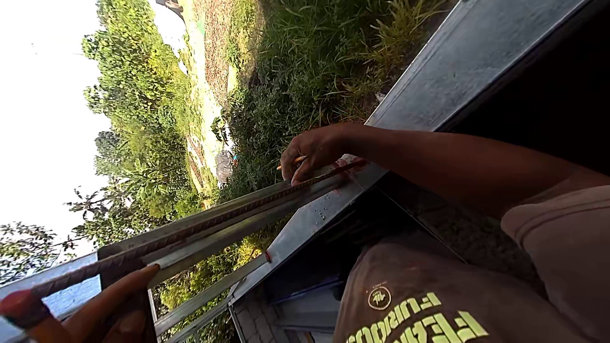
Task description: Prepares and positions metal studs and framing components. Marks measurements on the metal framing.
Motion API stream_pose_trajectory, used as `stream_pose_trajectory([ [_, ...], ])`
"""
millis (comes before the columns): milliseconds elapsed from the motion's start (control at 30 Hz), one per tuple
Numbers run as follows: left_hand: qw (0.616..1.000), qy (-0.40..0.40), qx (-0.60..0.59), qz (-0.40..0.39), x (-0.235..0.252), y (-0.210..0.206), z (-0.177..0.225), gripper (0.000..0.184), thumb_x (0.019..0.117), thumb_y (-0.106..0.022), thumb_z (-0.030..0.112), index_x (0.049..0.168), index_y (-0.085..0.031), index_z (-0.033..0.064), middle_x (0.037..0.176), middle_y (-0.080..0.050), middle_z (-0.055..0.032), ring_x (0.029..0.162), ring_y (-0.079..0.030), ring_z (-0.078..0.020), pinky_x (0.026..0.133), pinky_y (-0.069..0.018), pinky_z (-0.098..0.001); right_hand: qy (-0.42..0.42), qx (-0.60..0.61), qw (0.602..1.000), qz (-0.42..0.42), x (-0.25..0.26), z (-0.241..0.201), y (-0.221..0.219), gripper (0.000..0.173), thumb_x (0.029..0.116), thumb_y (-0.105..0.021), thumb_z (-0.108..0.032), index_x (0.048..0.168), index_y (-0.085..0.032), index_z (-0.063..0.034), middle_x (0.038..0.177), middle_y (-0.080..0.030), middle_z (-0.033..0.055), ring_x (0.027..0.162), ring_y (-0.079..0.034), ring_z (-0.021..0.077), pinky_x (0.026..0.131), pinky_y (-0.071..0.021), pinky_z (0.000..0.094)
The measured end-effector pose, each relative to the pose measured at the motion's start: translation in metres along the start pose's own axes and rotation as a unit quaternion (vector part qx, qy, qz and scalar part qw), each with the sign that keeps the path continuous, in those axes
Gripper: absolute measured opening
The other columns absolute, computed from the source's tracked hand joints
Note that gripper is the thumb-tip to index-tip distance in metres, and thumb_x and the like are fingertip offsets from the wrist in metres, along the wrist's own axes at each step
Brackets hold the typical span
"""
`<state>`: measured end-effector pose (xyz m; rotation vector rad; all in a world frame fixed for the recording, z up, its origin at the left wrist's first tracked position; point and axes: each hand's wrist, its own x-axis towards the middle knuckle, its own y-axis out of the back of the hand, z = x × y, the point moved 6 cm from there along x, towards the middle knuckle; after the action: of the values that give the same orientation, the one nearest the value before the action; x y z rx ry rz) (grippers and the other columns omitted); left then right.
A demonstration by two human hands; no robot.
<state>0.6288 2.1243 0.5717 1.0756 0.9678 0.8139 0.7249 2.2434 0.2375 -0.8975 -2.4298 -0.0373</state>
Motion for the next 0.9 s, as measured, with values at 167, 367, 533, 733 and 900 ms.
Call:
stream_pose_trajectory([
  [167,0.997,0.034,0.062,-0.031,0.001,0.0,0.007,0.034,0.0996,-0.05,0.004,0.13,-0.06,-0.0063,0.108,-0.069,-0.0001,0.082,-0.062,0.0009,0.073,-0.0532,-0.0206,-0.007,0.023,1.0,-0.01,-0.004,0.003,0.002,0.015,0.0964,-0.072,-0.013,0.108,-0.073,-0.0028,0.086,-0.072,0.0042,0.064,-0.063,0.0081,0.057,-0.0527,0.0247],
  [367,0.99,0.084,0.108,-0.039,-0.001,-0.002,0.018,0.036,0.1002,-0.049,0.004,0.133,-0.06,-0.0044,0.098,-0.068,0.0025,0.074,-0.06,0.0017,0.066,-0.0526,-0.019,-0.059,0.023,0.994,0.092,-0.009,-0.01,0.02,0.023,0.1071,-0.057,-0.022,0.118,-0.072,-0.008,0.097,-0.074,0.0041,0.071,-0.067,0.0106,0.064,-0.0576,0.027],
  [533,0.987,0.109,0.117,-0.022,-0.004,-0.003,0.022,0.037,0.0997,-0.05,0.004,0.134,-0.063,0.0035,0.097,-0.07,0.0052,0.07,-0.061,0.0009,0.061,-0.0529,-0.0189,-0.048,0.074,0.981,0.172,-0.014,-0.02,0.031,0.027,0.1099,-0.05,-0.019,0.126,-0.07,-0.0102,0.098,-0.076,0.0033,0.068,-0.068,0.012,0.059,-0.0559,0.0258],
  [733,0.987,0.122,0.107,-0.016,-0.002,-0.003,0.02,0.038,0.0999,-0.05,0.004,0.135,-0.063,0.0062,0.093,-0.069,0.0054,0.066,-0.059,-0.0005,0.057,-0.0512,-0.0186,-0.03,0.091,0.972,0.216,-0.016,-0.021,0.036,0.03,0.1108,-0.048,-0.021,0.131,-0.067,-0.0099,0.096,-0.076,0.0041,0.07,-0.07,0.0125,0.061,-0.0589,0.0264],
  [900,0.984,0.137,0.115,-0.007,0.0,-0.002,0.019,0.038,0.1001,-0.052,0.008,0.135,-0.065,0.009,0.092,-0.069,0.0042,0.063,-0.058,-0.0018,0.054,-0.0503,-0.0192,0.008,0.092,0.967,0.238,-0.011,-0.025,0.037,0.032,0.1116,-0.046,-0.024,0.131,-0.068,-0.0115,0.095,-0.076,0.0039,0.071,-0.071,0.0131,0.061,-0.0599,0.0269],
])
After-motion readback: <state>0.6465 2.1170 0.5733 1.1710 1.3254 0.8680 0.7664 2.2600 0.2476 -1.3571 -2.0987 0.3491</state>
